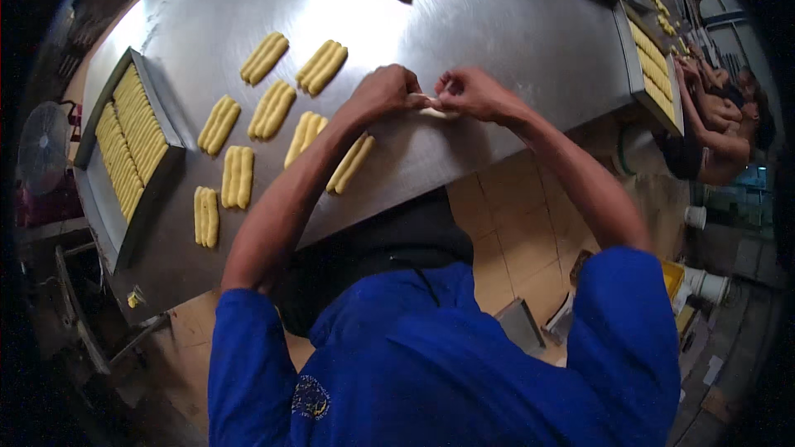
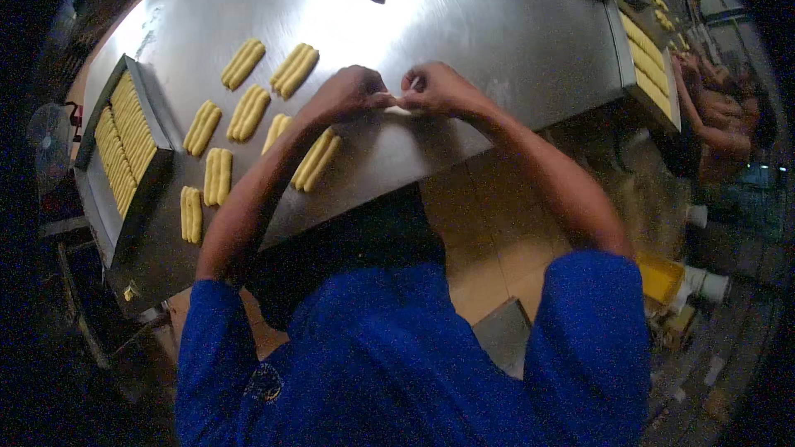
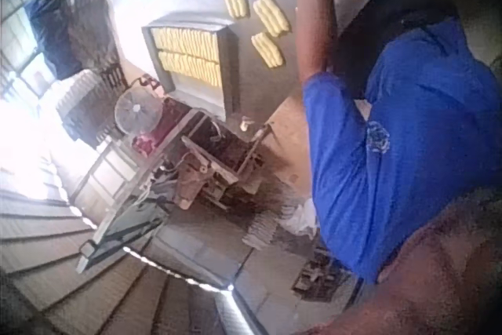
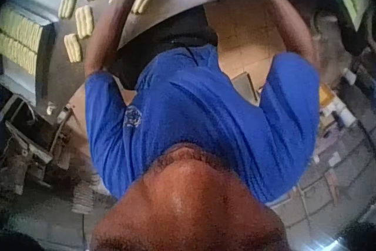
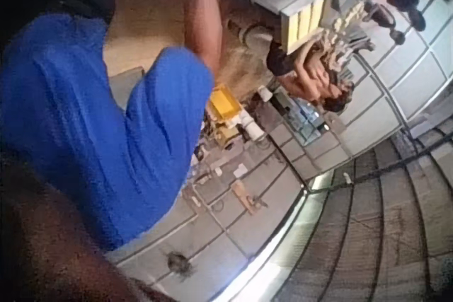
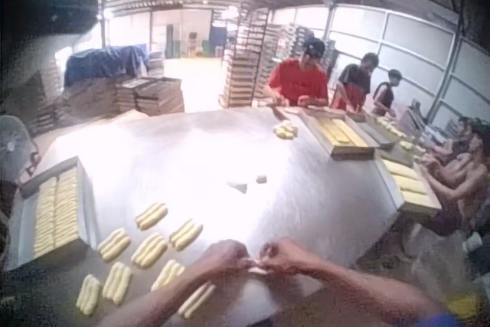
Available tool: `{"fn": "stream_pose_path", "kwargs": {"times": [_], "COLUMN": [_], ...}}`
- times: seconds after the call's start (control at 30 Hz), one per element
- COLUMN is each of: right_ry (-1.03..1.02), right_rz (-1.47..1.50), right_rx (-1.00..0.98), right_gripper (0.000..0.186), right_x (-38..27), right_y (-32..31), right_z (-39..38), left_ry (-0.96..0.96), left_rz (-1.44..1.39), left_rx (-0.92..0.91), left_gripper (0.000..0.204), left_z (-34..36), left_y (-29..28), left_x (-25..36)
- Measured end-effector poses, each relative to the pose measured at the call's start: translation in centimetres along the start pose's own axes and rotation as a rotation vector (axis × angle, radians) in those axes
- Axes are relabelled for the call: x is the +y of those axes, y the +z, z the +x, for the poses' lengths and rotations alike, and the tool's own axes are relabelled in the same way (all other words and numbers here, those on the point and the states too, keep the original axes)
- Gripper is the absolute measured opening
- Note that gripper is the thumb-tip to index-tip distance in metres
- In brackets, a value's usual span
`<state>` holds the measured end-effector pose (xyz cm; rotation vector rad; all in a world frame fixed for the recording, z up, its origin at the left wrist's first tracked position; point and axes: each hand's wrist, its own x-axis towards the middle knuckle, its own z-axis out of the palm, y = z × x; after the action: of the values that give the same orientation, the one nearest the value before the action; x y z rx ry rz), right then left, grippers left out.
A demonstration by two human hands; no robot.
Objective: The person shapes portions of dough into elongated sticks by hand on a metal table and arranges the dough sticks into a baking tray.
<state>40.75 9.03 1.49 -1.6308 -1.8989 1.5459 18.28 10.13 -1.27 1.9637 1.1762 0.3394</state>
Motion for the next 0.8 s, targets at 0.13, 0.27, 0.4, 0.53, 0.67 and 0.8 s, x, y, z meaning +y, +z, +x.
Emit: {"fn": "stream_pose_path", "kwargs": {"times": [0.13,0.27,0.4,0.53,0.67,0.8], "right_ry": [-0.068,0.076,-0.016,-0.008,-0.083,-0.108], "right_rz": [-0.522,-0.507,-0.33,-0.297,-0.322,-0.437], "right_rx": [0.261,0.344,0.314,0.262,0.204,0.301], "right_gripper": [0.041,0.048,0.043,0.035,0.041,0.048], "right_x": [1.3,2.7,3.0,3.7,3.1,2.4], "right_y": [-0.8,-2.1,-2.1,-2.6,-1.8,-2.0], "right_z": [-0.5,-0.4,-0.6,-0.5,0.7,0.2], "left_ry": [-0.141,-0.094,-0.01,-0.06,-0.205,-0.133], "left_rz": [0.344,0.216,0.198,0.128,0.302,0.399], "left_rx": [0.109,0.135,0.165,0.06,-0.048,0.01], "left_gripper": [0.055,0.049,0.043,0.045,0.055,0.065], "left_z": [1.0,0.6,0.2,0.3,2.2,2.6], "left_y": [-0.6,-0.4,-0.6,-1.0,-1.5,-0.6], "left_x": [-0.3,-1.0,-1.0,-0.9,0.9,0.3]}}
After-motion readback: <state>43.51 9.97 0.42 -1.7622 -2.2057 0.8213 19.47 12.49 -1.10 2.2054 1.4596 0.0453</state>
